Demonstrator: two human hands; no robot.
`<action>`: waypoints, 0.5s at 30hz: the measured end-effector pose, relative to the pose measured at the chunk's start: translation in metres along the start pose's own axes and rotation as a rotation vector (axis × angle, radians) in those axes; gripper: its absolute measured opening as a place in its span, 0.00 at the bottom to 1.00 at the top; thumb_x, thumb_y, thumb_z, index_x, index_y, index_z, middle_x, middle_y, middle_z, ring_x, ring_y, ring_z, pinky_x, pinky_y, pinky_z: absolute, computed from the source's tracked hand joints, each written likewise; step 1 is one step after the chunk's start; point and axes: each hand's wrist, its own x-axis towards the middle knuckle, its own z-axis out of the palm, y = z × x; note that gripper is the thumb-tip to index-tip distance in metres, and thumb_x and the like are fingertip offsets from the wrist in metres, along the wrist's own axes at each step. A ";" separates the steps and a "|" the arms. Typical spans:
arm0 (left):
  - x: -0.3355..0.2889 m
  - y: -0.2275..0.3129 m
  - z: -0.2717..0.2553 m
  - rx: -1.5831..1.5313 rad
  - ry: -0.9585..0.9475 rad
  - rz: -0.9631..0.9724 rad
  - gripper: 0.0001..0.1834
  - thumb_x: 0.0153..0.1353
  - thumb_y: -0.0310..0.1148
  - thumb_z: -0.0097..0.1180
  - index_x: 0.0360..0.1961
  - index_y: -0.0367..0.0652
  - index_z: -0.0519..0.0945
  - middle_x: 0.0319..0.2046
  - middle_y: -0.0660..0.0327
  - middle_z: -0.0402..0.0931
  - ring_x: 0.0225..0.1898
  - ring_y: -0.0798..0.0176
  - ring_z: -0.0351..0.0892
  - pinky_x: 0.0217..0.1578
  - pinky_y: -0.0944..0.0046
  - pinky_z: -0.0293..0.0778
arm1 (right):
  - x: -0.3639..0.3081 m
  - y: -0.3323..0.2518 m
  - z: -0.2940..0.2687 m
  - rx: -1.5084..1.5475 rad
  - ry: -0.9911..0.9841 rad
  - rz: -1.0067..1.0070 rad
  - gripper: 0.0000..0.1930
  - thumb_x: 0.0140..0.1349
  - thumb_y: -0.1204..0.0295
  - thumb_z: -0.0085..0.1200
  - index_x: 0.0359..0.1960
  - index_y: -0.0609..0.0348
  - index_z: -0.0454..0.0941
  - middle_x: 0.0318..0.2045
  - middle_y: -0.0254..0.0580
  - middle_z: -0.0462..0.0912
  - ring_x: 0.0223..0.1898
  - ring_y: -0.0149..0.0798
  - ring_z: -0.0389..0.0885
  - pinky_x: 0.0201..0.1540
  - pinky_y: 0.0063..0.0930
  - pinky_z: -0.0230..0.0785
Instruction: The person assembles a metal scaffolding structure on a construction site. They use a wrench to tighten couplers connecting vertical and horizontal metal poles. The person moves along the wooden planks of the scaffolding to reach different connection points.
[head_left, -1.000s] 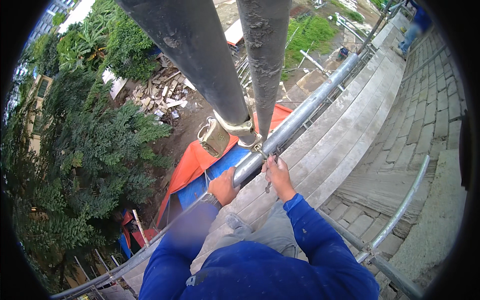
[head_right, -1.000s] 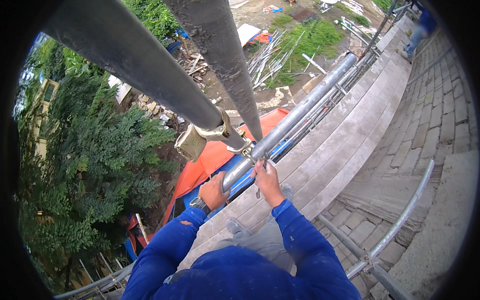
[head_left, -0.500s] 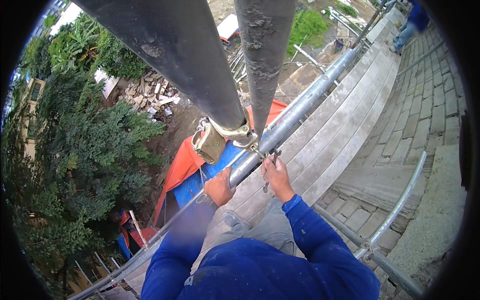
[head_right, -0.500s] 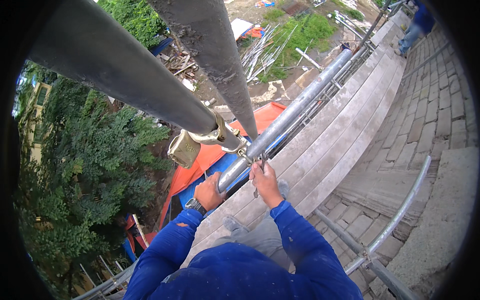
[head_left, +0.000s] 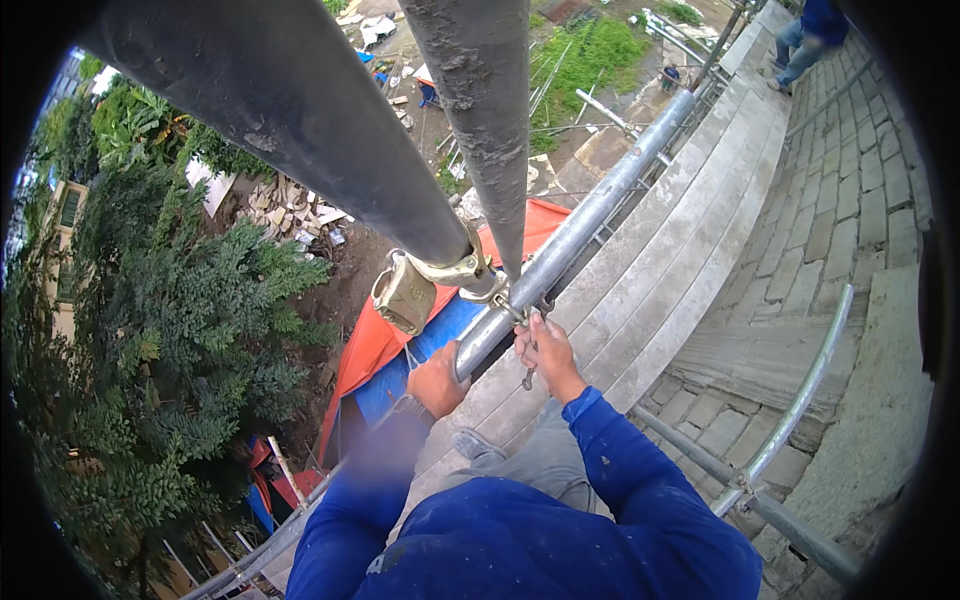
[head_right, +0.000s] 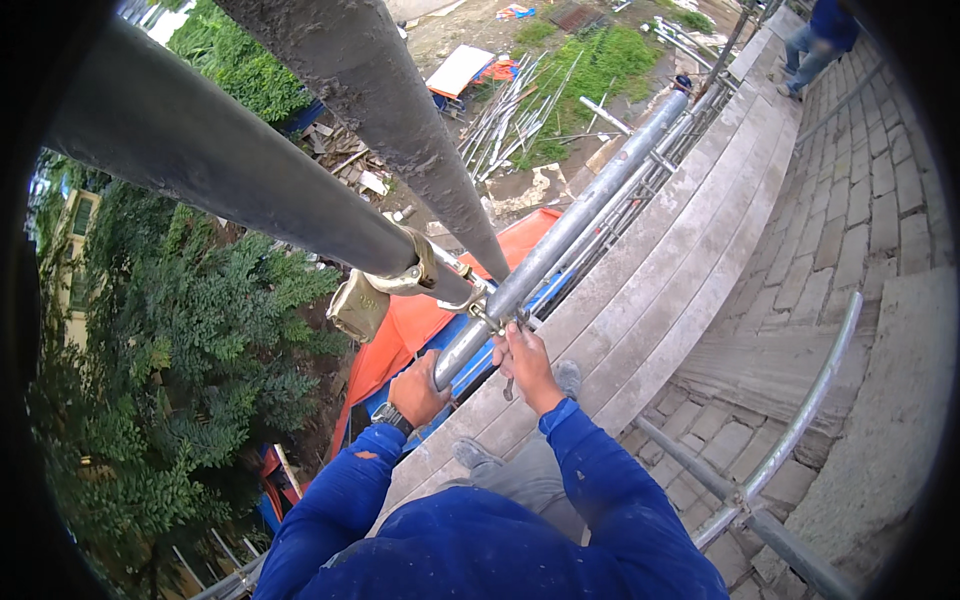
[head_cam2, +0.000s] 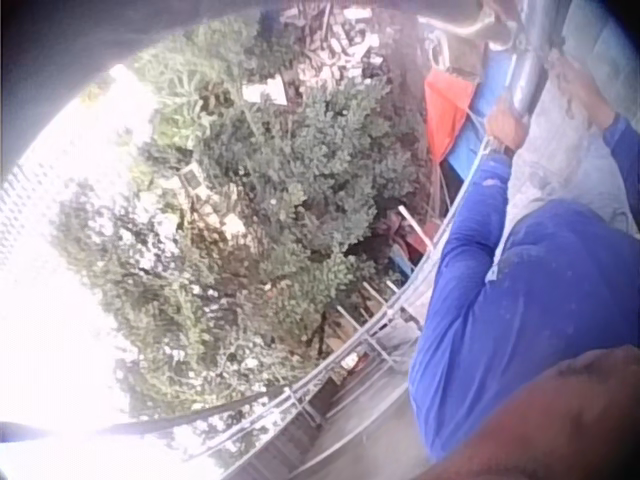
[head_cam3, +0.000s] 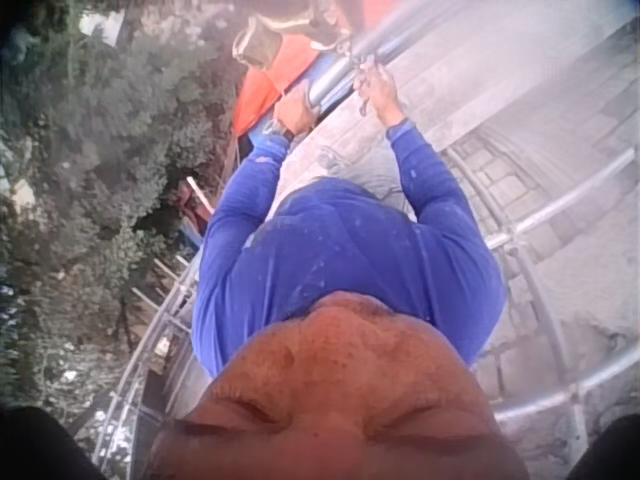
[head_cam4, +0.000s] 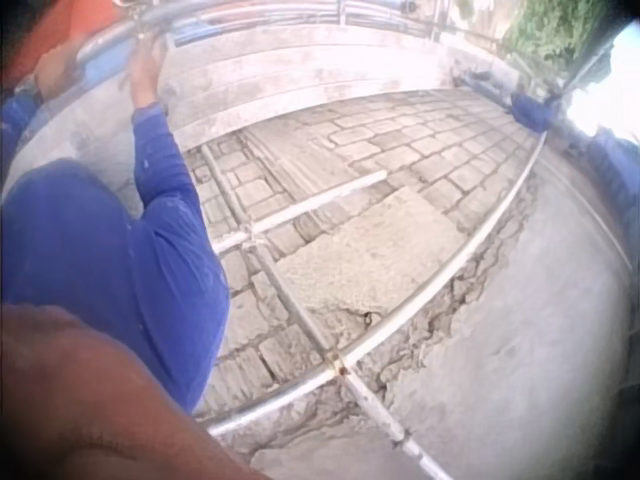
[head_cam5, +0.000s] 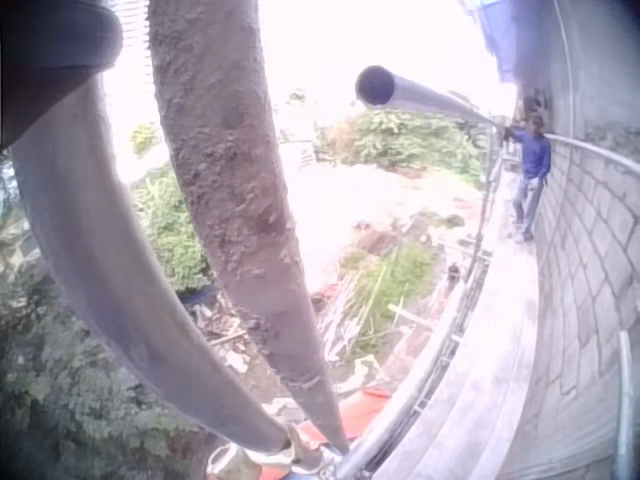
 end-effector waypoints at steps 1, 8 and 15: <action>0.000 0.001 -0.001 0.002 -0.005 -0.006 0.31 0.58 0.41 0.67 0.59 0.45 0.70 0.48 0.43 0.83 0.45 0.39 0.87 0.44 0.43 0.82 | 0.001 0.003 -0.001 0.036 -0.010 -0.006 0.19 0.78 0.53 0.51 0.47 0.61 0.74 0.25 0.34 0.75 0.21 0.27 0.68 0.24 0.23 0.60; 0.002 0.005 -0.005 0.011 -0.023 -0.017 0.31 0.58 0.41 0.68 0.60 0.45 0.70 0.49 0.46 0.83 0.49 0.40 0.85 0.47 0.43 0.81 | 0.006 0.016 0.005 0.250 0.030 -0.086 0.15 0.75 0.59 0.57 0.45 0.58 0.73 0.27 0.31 0.74 0.25 0.26 0.69 0.25 0.23 0.62; 0.005 0.005 -0.006 0.013 -0.008 0.004 0.32 0.56 0.39 0.70 0.60 0.45 0.71 0.48 0.46 0.84 0.48 0.41 0.86 0.46 0.44 0.81 | 0.002 0.011 0.005 -0.093 0.090 -0.200 0.11 0.75 0.64 0.58 0.42 0.56 0.72 0.26 0.29 0.72 0.25 0.25 0.69 0.27 0.23 0.63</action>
